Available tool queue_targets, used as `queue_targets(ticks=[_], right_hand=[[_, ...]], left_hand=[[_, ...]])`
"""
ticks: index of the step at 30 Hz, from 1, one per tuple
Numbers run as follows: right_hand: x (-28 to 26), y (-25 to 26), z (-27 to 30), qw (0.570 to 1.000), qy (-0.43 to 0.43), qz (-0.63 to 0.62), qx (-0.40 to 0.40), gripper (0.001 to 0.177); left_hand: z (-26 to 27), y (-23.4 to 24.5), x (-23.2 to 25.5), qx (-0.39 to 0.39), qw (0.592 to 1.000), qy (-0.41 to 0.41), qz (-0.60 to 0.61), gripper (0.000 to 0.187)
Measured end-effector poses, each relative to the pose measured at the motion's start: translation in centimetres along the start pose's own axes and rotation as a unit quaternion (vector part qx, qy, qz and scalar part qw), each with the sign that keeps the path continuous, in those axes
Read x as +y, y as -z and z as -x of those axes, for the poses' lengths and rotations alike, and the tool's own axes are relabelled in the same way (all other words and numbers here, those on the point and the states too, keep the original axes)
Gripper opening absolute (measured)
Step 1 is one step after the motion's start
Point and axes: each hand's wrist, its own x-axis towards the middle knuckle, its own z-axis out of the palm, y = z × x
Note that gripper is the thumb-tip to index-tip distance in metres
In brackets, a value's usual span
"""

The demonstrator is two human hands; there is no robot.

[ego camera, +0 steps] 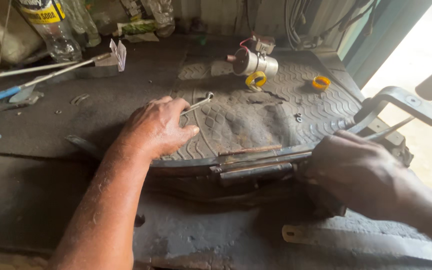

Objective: The person cleans a curved metal leaf spring and a flat metal bracket using a cloth and a small brush. They wipe the surfaces, scrub the edges and holes, and handle the parts on a workbench in a workshop.

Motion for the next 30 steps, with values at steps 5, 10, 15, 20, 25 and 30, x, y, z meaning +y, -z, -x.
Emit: queue_targets(ticks=[5,10,15,20,25,30], right_hand=[[-3.0,-0.2,-0.2,0.993,-0.04,-0.042,0.102,0.014],[-3.6,1.2,1.6,0.982,-0.083,-0.036,0.166,0.014],[0.0,4.1,4.2,0.938,-0.211,-0.053,0.27,0.015],[4.1,5.5,3.3,0.962,-0.172,-0.09,0.192,0.016],[-0.2,1.4,-0.1,0.982,-0.061,-0.039,0.172,0.009],[0.8,2.7,-0.4,0.994,0.005,-0.025,0.107,0.011]], left_hand=[[-0.3,-0.3,-0.2,0.02,0.999,-0.018,0.032,0.058],[-1.2,-0.7,0.0,0.024,0.999,-0.022,0.016,0.058],[-1.2,-0.8,0.2,0.007,1.0,0.004,-0.008,0.057],[-1.5,-1.2,0.3,0.005,1.0,-0.009,-0.023,0.061],[-1.6,-1.0,0.6,-0.013,0.999,0.023,-0.023,0.062],[-0.9,-0.5,2.1,-0.005,0.998,0.044,-0.042,0.059]])
